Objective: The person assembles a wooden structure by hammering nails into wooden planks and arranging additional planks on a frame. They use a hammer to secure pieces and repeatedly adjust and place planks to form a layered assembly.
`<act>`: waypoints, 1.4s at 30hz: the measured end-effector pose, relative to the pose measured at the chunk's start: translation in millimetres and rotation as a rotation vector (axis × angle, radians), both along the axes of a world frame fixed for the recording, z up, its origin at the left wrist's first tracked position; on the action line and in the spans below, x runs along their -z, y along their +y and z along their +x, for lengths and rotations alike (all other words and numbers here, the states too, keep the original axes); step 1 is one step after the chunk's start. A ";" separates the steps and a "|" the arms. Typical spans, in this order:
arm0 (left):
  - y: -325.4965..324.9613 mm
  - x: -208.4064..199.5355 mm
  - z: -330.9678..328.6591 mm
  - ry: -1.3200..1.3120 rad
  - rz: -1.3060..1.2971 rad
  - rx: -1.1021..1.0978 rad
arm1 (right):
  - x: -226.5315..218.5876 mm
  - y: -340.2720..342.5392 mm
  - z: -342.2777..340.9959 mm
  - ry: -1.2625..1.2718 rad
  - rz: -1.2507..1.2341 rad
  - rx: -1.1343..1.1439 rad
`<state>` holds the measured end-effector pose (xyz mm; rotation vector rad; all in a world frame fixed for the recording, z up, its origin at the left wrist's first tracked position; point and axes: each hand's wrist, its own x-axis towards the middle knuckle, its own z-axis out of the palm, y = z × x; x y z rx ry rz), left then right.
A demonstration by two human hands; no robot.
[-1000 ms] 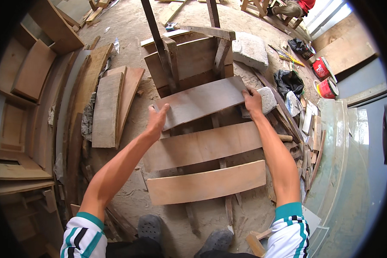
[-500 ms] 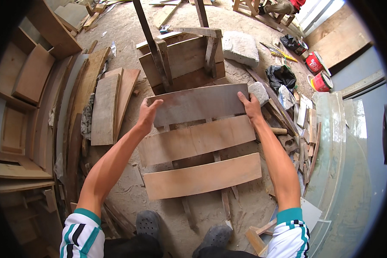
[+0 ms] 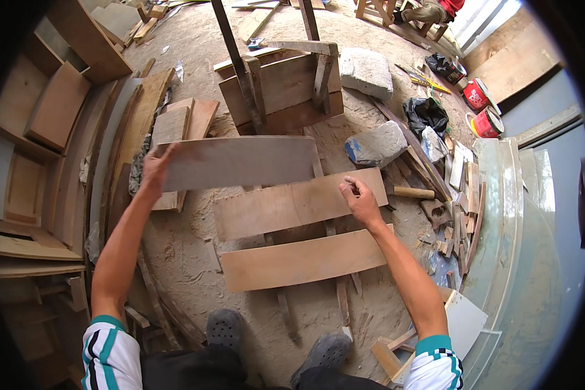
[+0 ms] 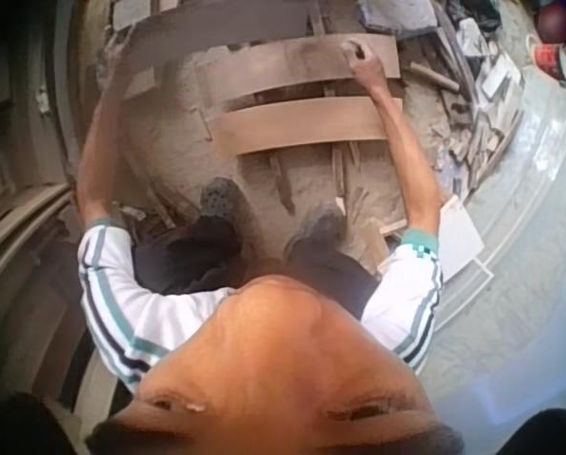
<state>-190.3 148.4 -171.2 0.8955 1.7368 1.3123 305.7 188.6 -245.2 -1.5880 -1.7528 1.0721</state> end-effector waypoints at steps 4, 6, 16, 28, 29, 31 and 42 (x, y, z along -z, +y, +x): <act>-12.6 -2.7 -67.5 0.285 0.121 -0.254 | -15.9 -22.5 -2.9 -0.039 0.024 -0.052; -21.6 -1.2 -112.4 0.360 0.159 -0.276 | -10.3 -29.1 1.3 -0.072 0.071 -0.093; -34.8 -50.4 -135.8 0.537 0.404 -0.371 | -112.0 -75.6 57.4 -0.551 0.038 -0.075; 33.5 -17.1 -98.1 0.381 0.230 -0.540 | -243.9 -84.7 -1.2 -1.113 0.032 -0.275; 35.9 -11.9 -100.8 0.382 0.264 -0.530 | -249.5 -80.0 -7.0 -1.141 0.034 -0.285; 41.2 -3.4 -100.5 0.378 0.333 -0.512 | -259.2 -71.2 -12.9 -1.201 0.016 -0.293; 95.7 53.2 -49.5 0.226 0.151 -0.532 | -199.3 90.2 7.0 -1.036 0.092 -0.247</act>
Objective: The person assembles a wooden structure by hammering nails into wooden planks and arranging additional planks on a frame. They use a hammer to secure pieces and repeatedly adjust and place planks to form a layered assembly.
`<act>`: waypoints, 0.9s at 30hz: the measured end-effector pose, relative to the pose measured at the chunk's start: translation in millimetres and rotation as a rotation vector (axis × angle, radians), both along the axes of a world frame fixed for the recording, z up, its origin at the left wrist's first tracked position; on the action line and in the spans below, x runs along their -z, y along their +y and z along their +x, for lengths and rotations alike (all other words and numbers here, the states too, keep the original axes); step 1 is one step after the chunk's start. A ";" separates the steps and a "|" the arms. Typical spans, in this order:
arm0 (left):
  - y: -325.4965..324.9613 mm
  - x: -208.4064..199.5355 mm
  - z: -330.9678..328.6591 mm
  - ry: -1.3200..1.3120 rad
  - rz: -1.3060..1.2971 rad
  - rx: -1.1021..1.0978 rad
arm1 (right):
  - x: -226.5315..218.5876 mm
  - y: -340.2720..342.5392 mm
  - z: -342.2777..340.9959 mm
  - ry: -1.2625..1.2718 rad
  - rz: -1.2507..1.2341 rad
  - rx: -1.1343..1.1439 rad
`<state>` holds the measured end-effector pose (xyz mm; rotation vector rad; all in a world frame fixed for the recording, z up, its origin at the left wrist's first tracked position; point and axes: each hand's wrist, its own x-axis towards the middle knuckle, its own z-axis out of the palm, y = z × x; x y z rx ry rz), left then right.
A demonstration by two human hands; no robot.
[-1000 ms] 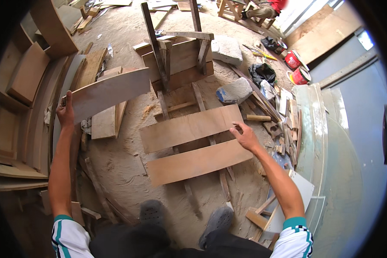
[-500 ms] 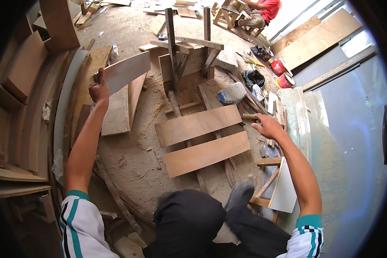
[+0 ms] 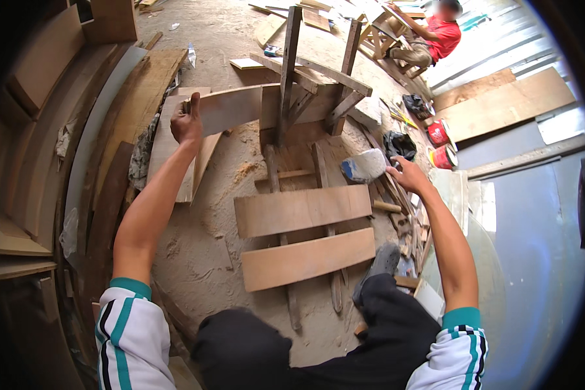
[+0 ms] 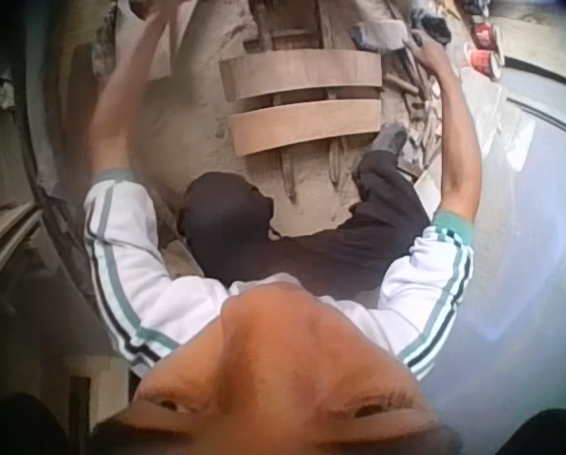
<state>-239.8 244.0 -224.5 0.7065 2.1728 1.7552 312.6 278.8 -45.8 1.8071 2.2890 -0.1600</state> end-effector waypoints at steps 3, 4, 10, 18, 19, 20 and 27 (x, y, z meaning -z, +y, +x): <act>31.2 8.1 18.9 0.012 -0.055 -0.004 | 47.4 63.9 3.2 0.244 0.002 0.051; 40.7 12.6 16.6 0.025 -0.053 -0.014 | 70.6 87.7 0.3 0.313 0.008 0.049; 104.2 28.6 35.0 -0.082 -0.002 0.041 | 152.2 221.2 -29.1 0.672 -0.073 0.250; 130.2 15.3 108.3 -0.423 0.030 0.137 | 184.5 281.8 -82.6 1.391 -0.272 0.455; 130.4 11.0 109.0 -0.461 -0.005 0.160 | 168.9 277.2 -93.1 1.417 -0.325 0.485; 131.7 19.3 102.3 -0.517 0.025 0.200 | 163.4 275.3 -101.2 1.444 -0.383 0.514; 157.0 74.7 70.4 -0.746 0.105 0.500 | 220.7 332.8 -98.5 1.723 -0.417 0.479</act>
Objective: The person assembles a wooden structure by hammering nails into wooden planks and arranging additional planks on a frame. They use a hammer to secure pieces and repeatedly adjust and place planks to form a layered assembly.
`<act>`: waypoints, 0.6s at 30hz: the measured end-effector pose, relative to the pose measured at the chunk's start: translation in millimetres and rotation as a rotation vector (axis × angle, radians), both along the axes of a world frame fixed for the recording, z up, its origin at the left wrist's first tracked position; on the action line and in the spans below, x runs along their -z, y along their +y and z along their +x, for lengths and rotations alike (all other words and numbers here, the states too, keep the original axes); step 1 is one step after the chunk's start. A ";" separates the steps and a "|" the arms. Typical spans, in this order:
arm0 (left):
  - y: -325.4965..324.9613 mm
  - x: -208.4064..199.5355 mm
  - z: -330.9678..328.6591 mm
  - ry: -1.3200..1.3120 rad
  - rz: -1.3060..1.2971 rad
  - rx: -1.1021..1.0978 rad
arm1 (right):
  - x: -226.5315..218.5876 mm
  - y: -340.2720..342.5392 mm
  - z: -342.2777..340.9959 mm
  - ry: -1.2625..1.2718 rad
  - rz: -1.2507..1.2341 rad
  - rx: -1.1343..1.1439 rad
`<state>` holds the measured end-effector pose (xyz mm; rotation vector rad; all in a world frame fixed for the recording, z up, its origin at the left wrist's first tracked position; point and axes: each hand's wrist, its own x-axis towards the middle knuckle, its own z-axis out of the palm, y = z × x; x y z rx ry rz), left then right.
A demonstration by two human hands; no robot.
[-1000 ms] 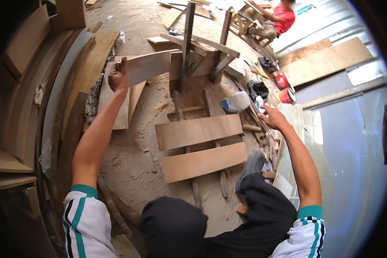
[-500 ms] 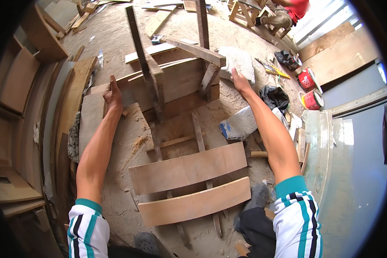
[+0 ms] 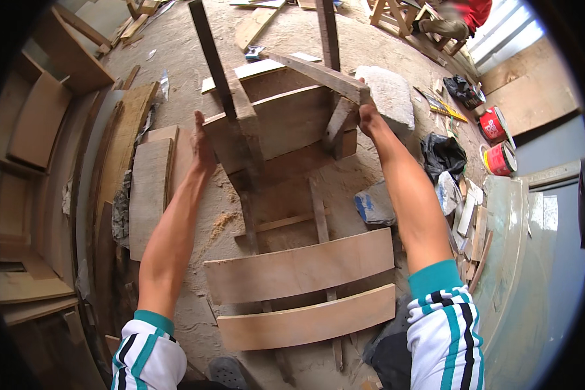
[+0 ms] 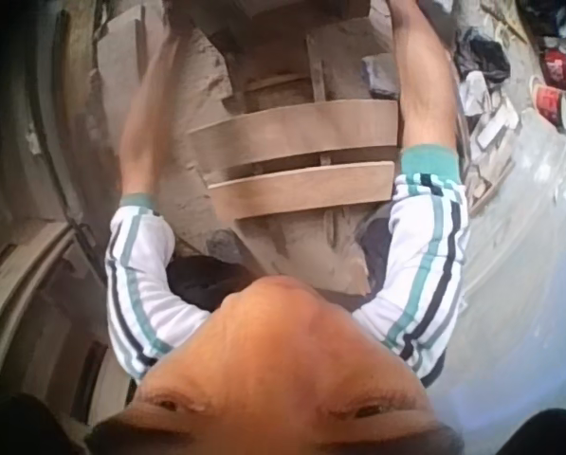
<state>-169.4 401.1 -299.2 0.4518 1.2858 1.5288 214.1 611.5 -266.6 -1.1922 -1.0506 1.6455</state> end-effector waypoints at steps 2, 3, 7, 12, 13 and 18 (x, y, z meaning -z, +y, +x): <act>-6.7 -2.6 16.7 -0.006 -0.001 -0.090 | 7.6 -4.3 -0.2 0.019 -0.037 0.046; -13.9 1.1 14.8 0.024 0.035 -0.108 | 9.4 -7.0 -5.6 0.034 -0.053 0.063; -52.1 -25.9 53.7 0.022 0.108 -0.073 | 18.9 -14.2 6.7 0.000 0.088 0.119; -93.6 -31.3 73.3 0.049 0.236 -0.133 | 17.1 -12.2 0.3 0.054 0.059 0.023; -89.2 -29.8 71.1 -0.011 0.232 -0.240 | 13.5 -13.5 2.1 0.026 0.063 0.024; -78.9 -22.8 67.1 0.026 0.146 -0.182 | 19.3 -7.6 6.0 0.001 0.046 0.055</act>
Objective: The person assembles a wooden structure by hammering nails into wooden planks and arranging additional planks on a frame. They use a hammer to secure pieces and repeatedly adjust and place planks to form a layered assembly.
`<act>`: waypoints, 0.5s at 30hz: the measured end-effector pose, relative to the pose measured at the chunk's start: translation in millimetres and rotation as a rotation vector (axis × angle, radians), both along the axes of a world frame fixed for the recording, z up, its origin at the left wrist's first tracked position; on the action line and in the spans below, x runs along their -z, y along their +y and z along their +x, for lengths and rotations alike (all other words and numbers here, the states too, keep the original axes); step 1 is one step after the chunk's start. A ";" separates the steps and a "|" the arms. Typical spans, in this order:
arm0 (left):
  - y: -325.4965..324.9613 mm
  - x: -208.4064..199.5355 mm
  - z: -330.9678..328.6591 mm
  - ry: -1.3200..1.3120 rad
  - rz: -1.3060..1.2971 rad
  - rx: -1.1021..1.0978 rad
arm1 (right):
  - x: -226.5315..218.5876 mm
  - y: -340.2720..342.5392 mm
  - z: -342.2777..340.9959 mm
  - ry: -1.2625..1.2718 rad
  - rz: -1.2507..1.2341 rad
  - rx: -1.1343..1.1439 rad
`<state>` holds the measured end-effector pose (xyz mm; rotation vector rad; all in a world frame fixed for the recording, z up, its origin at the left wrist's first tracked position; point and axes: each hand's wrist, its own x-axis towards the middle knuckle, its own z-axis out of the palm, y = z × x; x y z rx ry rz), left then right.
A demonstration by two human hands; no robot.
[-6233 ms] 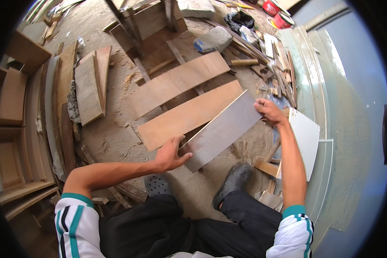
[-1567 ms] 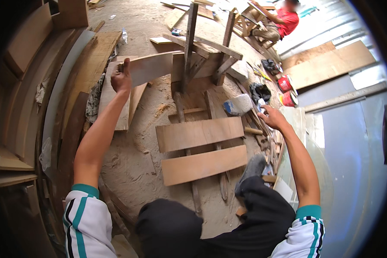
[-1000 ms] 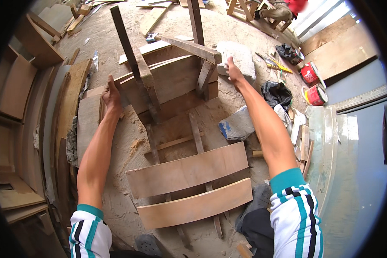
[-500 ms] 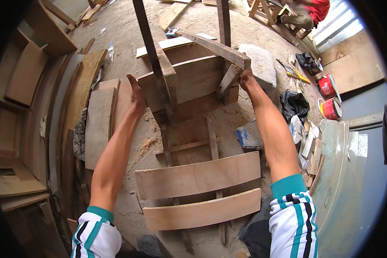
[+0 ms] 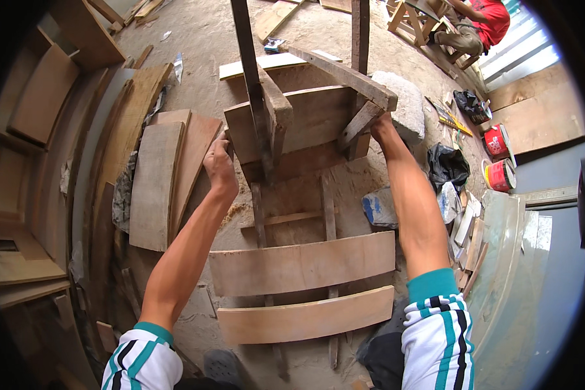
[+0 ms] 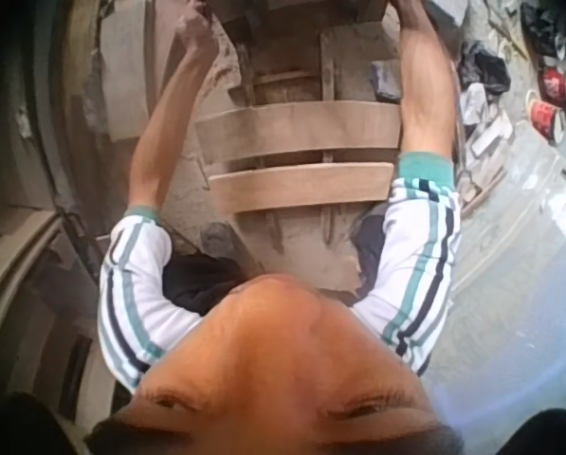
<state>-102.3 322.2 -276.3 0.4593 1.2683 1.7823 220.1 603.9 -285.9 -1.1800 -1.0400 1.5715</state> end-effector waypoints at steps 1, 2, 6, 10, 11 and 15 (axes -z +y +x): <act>-0.4 1.1 -0.1 -0.013 0.000 -0.009 | -0.3 -1.7 -0.6 0.017 0.009 -0.007; -1.4 1.9 -0.3 -0.025 0.001 -0.018 | -0.2 -3.3 -3.0 0.010 0.024 0.001; -3.3 -16.0 16.9 -0.009 0.014 -0.023 | -2.4 -5.3 6.8 -0.039 0.066 0.030; -1.7 -18.1 7.4 0.095 0.007 -0.060 | -10.4 -7.2 4.1 -0.106 0.086 0.009; -1.4 -16.0 5.3 0.133 0.000 -0.050 | -13.5 -5.3 1.4 -0.128 0.101 -0.003; 3.9 -25.8 20.9 0.339 -0.033 -0.044 | -12.9 -0.8 18.6 -0.361 0.277 0.030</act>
